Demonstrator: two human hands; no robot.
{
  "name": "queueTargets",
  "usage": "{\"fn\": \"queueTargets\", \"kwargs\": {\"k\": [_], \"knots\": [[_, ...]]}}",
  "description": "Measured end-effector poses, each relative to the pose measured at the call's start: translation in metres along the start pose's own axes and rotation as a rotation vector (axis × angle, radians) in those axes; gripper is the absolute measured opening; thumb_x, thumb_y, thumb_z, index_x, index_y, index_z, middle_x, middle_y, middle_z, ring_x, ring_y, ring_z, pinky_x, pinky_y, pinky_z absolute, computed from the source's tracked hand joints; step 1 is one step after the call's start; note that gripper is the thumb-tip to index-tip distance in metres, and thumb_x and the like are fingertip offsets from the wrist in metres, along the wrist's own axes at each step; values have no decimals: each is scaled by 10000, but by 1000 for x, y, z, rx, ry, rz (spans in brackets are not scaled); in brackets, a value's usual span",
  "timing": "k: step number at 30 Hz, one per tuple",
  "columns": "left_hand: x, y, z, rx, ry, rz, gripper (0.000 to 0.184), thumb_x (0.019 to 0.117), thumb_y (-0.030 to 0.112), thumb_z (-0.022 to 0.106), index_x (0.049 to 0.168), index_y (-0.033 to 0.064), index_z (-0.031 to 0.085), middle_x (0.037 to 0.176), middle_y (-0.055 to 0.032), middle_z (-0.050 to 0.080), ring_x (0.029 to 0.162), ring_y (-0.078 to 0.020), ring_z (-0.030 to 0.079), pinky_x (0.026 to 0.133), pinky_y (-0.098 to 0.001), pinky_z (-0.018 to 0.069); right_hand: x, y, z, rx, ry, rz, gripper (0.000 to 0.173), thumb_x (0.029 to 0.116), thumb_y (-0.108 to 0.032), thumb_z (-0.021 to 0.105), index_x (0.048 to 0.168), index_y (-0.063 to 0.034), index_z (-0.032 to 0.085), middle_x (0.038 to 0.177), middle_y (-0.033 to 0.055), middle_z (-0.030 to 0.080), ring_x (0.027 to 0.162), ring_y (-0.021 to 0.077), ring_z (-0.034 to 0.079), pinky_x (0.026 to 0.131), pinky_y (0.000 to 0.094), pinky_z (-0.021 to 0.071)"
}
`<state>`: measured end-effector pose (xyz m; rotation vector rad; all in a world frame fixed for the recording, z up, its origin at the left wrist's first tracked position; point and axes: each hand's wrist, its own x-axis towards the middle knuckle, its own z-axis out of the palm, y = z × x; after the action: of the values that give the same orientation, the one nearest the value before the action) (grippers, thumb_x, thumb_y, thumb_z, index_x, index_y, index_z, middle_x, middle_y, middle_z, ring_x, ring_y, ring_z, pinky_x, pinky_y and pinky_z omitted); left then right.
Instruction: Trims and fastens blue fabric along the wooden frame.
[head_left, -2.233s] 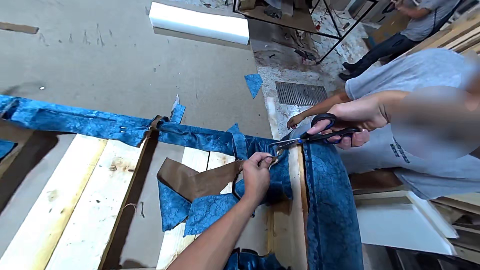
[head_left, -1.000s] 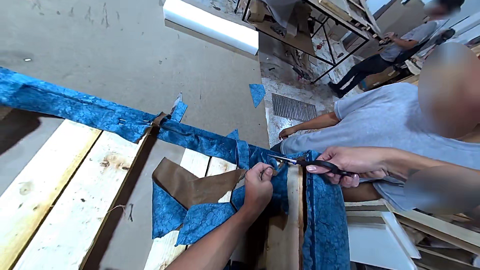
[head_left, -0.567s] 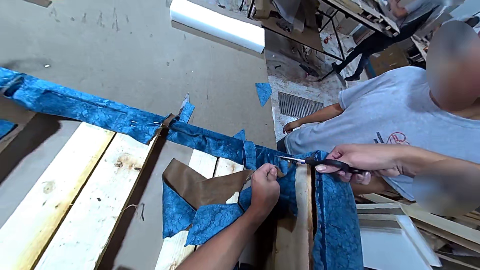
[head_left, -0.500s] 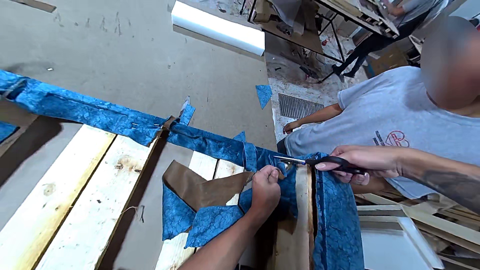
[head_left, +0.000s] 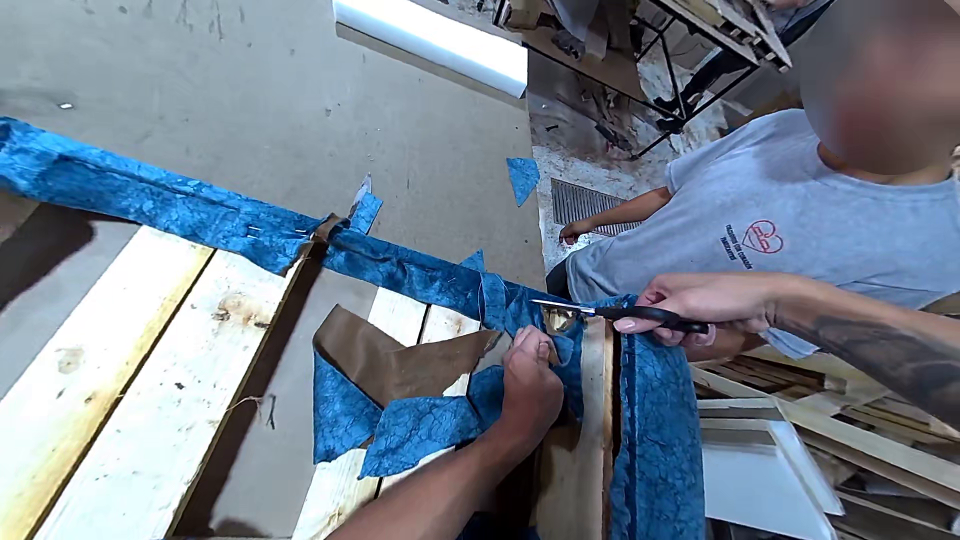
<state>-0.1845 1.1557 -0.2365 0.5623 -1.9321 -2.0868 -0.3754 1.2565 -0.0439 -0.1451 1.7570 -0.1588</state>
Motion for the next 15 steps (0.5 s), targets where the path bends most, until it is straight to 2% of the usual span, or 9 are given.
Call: {"fn": "queueTargets", "kwargs": {"k": [5,8,12,15], "knots": [[1,-2,2,-40,8,58,257,963,-6,463,762,60,609,810,-20,618,813,-110,622,763,-288,533,3,-9,1,-63,40,10,427,973,-459,682,780,-81,632,569,34,536,425,80,470,408,205,366],[-1,-4,3,-1,23,141,263,955,-3,467,750,49,623,821,-36,642,860,-131,647,804,-299,551,3,-5,-2,-27,-6,-32,379,993,-404,668,795,-85,621,571,27,520,412,68,449,389,192,346],[-3,-3,3,22,16,186,244,937,-18,466,757,41,620,820,-45,641,870,-149,648,824,-302,548,5,-12,-1,-31,-11,-11,439,977,-472,668,768,-87,626,575,26,543,415,71,474,397,193,376],[-4,-4,3,38,30,251,226,920,-27,479,761,41,624,804,-46,635,856,-153,642,809,-292,546,4,-16,1,-58,1,-6,466,965,-507,669,753,-95,620,561,19,525,408,63,457,390,189,354]]}}
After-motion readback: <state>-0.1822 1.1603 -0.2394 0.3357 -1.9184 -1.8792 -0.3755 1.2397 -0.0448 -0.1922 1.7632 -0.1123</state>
